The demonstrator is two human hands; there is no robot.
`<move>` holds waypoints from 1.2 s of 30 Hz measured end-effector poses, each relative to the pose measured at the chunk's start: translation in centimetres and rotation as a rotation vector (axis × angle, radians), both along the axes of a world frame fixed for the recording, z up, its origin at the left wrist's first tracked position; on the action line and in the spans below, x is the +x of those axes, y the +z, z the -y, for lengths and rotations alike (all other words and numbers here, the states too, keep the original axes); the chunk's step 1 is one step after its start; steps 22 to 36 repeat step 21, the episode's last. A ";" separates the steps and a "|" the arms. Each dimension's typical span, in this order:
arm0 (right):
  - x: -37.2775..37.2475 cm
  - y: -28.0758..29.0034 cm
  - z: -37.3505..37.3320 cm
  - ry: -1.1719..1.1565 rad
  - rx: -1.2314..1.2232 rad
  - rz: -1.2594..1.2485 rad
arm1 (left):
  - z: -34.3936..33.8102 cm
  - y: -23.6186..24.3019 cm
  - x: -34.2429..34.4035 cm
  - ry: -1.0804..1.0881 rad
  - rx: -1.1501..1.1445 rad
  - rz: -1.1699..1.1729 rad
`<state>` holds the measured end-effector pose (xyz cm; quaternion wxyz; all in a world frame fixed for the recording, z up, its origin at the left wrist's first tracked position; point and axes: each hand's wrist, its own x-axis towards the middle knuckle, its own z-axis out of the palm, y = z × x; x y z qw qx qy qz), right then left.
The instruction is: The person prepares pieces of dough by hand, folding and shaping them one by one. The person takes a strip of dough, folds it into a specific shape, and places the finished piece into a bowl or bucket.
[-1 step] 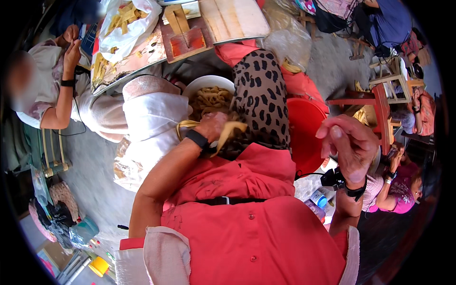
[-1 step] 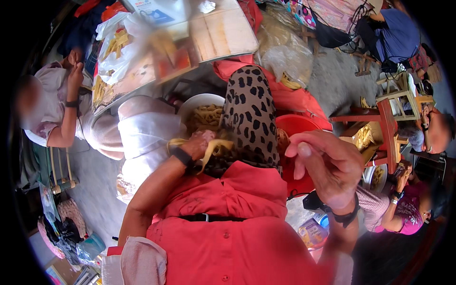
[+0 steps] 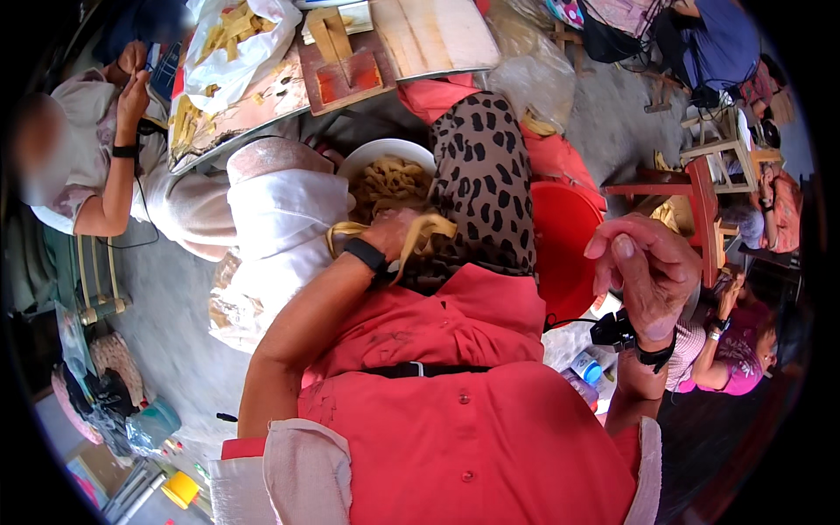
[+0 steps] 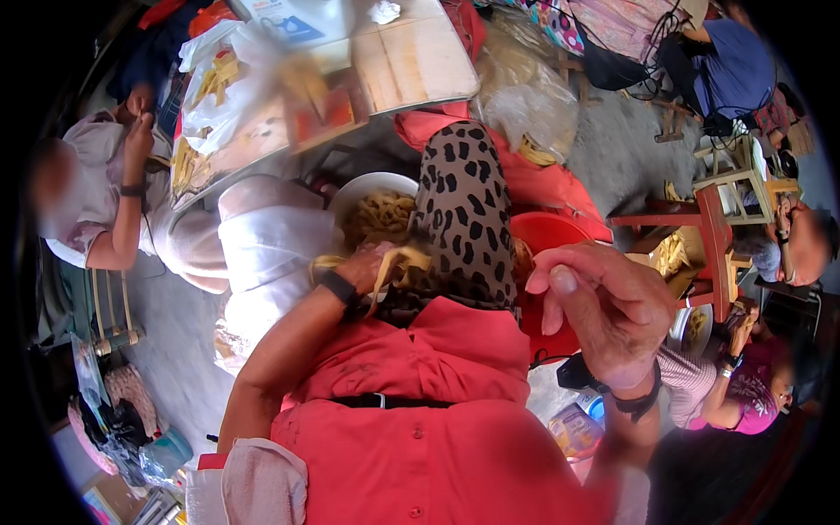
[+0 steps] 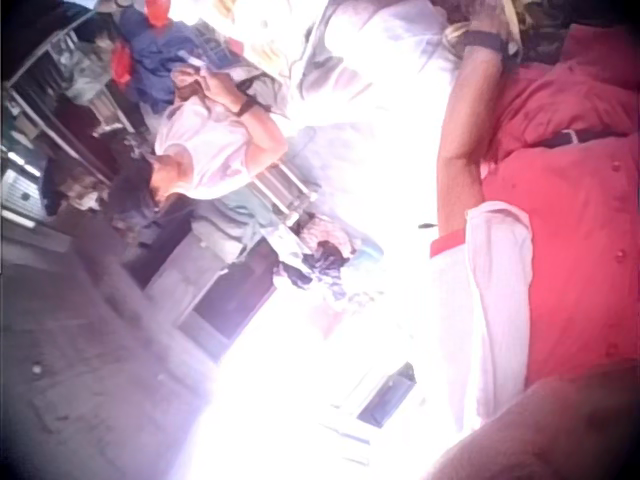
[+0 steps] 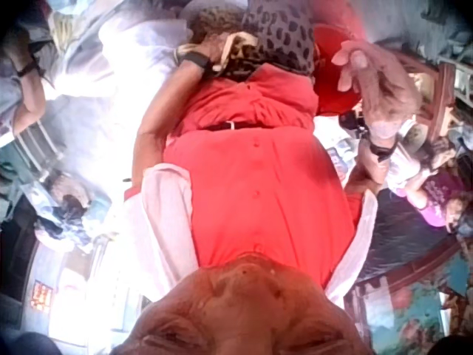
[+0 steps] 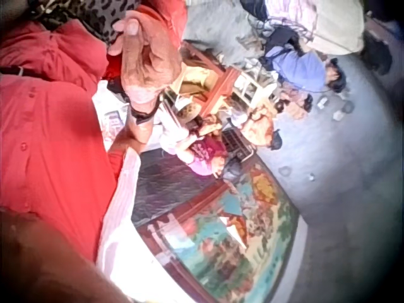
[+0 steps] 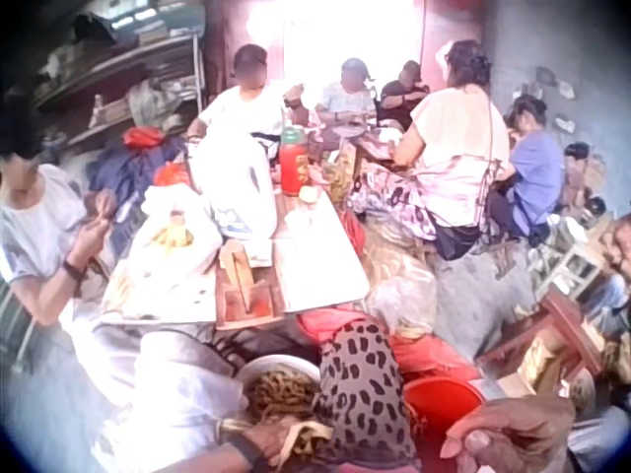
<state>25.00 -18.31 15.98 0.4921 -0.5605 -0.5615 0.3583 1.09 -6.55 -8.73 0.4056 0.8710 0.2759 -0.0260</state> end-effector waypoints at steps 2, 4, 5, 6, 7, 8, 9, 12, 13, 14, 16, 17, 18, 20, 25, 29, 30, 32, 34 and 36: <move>-0.9 -0.8 -0.7 0.078 0.021 0.045 | -0.6 0.0 0.1 -0.034 -0.028 0.014; -1.3 -1.6 -1.0 0.112 0.012 0.082 | -1.2 -0.5 -0.2 0.009 -0.015 -0.011; -1.5 -1.9 -1.2 0.141 0.005 0.115 | -1.5 -0.8 -0.2 0.038 0.008 -0.041; -1.7 -2.2 -1.5 0.152 0.058 0.130 | -1.8 -1.1 -0.5 0.082 0.027 -0.068; -2.0 -2.4 -1.7 0.159 0.058 0.129 | -2.1 -1.6 -0.9 0.129 0.036 -0.089; -2.2 -2.5 -1.8 0.173 0.053 0.183 | -2.4 -2.5 -1.2 0.183 0.029 -0.093; -2.3 -2.8 -2.0 0.188 0.047 0.238 | -2.6 -3.7 -1.6 0.242 0.012 -0.078; -2.3 -4.4 -2.3 0.191 -0.022 0.237 | -4.8 1.2 -1.4 0.210 0.019 -0.049; -2.5 -5.0 -2.5 0.198 -0.061 0.264 | -5.0 1.5 -1.7 0.230 -0.016 -0.026; -3.1 -6.3 -2.9 0.180 -0.103 0.203 | -5.1 1.8 -1.9 0.230 -0.018 -0.026; -3.4 -8.3 -3.6 0.181 -0.088 0.227 | -5.4 6.3 -1.9 0.265 -0.248 0.138; -3.6 -9.0 -3.8 0.188 -0.068 0.251 | -5.5 7.0 -1.9 0.264 -0.250 0.137; -3.6 -9.4 -3.9 0.187 -0.099 0.209 | -5.5 7.4 -1.8 0.331 -0.435 0.205; -4.0 -10.7 -4.4 0.150 -0.079 0.232 | -5.6 8.0 -2.0 0.387 -0.574 0.222; -4.4 -11.7 -4.9 0.120 -0.057 0.252 | -5.9 7.2 -2.1 0.369 -0.574 0.226; -4.4 -11.7 -4.9 0.120 -0.057 0.252 | -5.9 7.2 -2.1 0.369 -0.574 0.226; -4.4 -11.7 -4.9 0.120 -0.057 0.252 | -5.9 7.2 -2.1 0.369 -0.574 0.226; -4.4 -11.7 -4.9 0.120 -0.057 0.252 | -5.9 7.2 -2.1 0.369 -0.574 0.226; -4.4 -11.7 -4.9 0.120 -0.057 0.252 | -5.9 7.2 -2.1 0.369 -0.574 0.226; -4.4 -11.7 -4.9 0.120 -0.057 0.252 | -5.9 7.2 -2.1 0.369 -0.574 0.226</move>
